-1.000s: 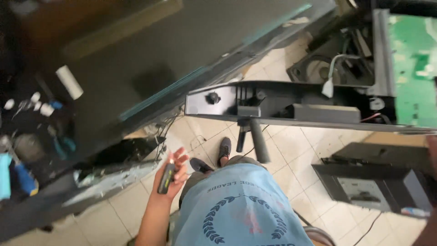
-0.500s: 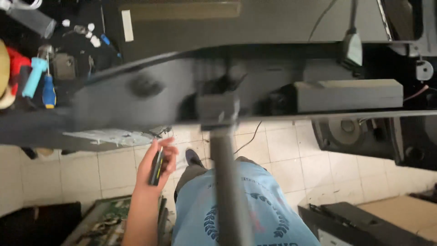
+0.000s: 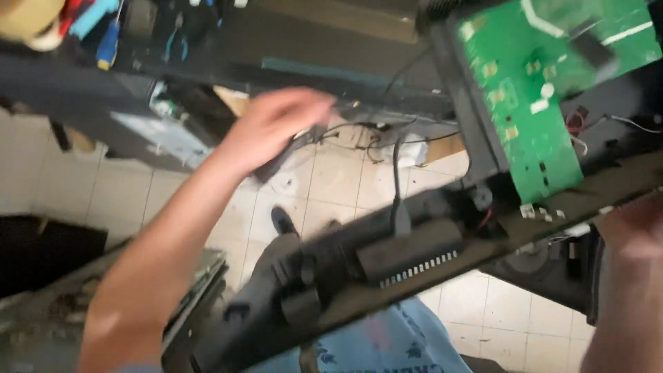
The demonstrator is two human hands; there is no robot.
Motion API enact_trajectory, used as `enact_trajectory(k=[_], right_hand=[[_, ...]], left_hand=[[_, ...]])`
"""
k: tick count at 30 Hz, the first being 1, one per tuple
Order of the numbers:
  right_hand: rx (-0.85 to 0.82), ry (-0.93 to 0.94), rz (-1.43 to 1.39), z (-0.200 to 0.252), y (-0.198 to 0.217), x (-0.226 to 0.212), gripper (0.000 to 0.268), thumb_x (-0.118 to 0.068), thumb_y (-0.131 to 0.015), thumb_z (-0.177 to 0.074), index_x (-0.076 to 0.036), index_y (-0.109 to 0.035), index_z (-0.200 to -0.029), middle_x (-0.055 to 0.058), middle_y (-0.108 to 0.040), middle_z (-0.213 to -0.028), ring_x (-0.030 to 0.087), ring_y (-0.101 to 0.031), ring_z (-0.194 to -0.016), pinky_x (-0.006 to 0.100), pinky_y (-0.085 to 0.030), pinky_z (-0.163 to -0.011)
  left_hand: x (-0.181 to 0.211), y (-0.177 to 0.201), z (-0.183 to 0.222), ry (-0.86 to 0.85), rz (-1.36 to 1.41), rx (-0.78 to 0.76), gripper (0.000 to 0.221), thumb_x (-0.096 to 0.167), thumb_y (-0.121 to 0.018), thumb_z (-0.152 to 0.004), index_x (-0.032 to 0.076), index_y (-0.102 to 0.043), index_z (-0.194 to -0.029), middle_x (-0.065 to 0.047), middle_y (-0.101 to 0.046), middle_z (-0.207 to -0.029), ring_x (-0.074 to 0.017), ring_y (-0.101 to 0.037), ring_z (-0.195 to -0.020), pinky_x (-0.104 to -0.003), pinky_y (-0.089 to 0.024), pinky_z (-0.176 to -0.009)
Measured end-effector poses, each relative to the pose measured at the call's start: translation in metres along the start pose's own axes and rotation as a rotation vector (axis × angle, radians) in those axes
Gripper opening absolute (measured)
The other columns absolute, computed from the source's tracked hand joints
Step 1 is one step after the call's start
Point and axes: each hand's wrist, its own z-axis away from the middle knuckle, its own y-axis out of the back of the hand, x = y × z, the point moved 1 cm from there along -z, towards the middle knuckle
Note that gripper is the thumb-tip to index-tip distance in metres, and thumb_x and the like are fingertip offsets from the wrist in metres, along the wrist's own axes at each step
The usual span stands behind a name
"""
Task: Disassembling and inspecting the bezel and internal circuitry of a flat-screen television.
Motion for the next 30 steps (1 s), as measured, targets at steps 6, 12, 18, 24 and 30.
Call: enact_trajectory(k=[6, 12, 18, 24, 30], right_hand=[[-0.024, -0.107, 0.114, -0.004, -0.061, 0.031, 0.067, -0.055, -0.054, -0.108, -0.026, -0.051, -0.169, -0.001, -0.050, -0.184, 0.018, -0.045, -0.177, 0.046, -0.035, -0.146], [-0.004, -0.047, -0.041, 0.008, -0.074, 0.033, 0.084, -0.049, -0.076, -0.091, -0.024, -0.057, -0.168, 0.003, -0.058, -0.176, 0.029, -0.051, -0.173, 0.054, -0.040, -0.144], [0.103, -0.057, -0.056, 0.007, -0.032, 0.040, 0.083, -0.050, -0.086, -0.084, -0.026, -0.065, -0.160, -0.002, -0.068, -0.164, 0.022, -0.062, -0.158, 0.047, -0.047, -0.134], [0.120, -0.004, -0.039, 0.009, -0.056, 0.038, 0.086, -0.049, -0.084, -0.083, -0.025, -0.063, -0.163, -0.001, -0.066, -0.168, 0.023, -0.061, -0.163, 0.052, -0.046, -0.142], [0.018, 0.010, 0.041, -0.002, -0.039, 0.028, 0.083, -0.058, -0.072, -0.095, -0.023, -0.055, -0.168, 0.003, -0.055, -0.179, 0.025, -0.050, -0.174, 0.052, -0.041, -0.145]], left_hand=[[0.054, -0.041, -0.058, -0.227, 0.074, -0.077, 0.048, 0.056, -0.056, -0.105, 0.012, -0.069, -0.119, -0.004, -0.060, -0.114, -0.0177, -0.059, -0.103, -0.034, -0.045, -0.092], [0.063, -0.051, -0.080, 0.014, 0.205, -0.192, 0.057, 0.063, -0.057, -0.095, 0.016, -0.085, -0.107, 0.004, -0.061, -0.078, -0.0103, -0.060, -0.070, -0.026, -0.048, -0.076], [0.059, -0.069, -0.094, -0.085, 0.362, -0.133, 0.046, 0.065, -0.062, -0.093, 0.020, -0.063, -0.081, 0.003, -0.064, -0.067, -0.0083, -0.058, -0.062, -0.027, -0.048, -0.073], [0.044, -0.063, -0.086, -0.351, 0.205, -0.067, 0.052, 0.064, -0.055, -0.102, 0.020, -0.061, -0.074, 0.007, -0.059, -0.067, -0.0064, -0.056, -0.061, -0.025, -0.048, -0.072], [0.002, -0.025, -0.033, -0.416, 0.340, -0.033, 0.046, 0.039, -0.051, -0.116, 0.017, -0.060, -0.076, 0.005, -0.057, -0.067, -0.0095, -0.057, -0.064, -0.031, -0.053, -0.081]])
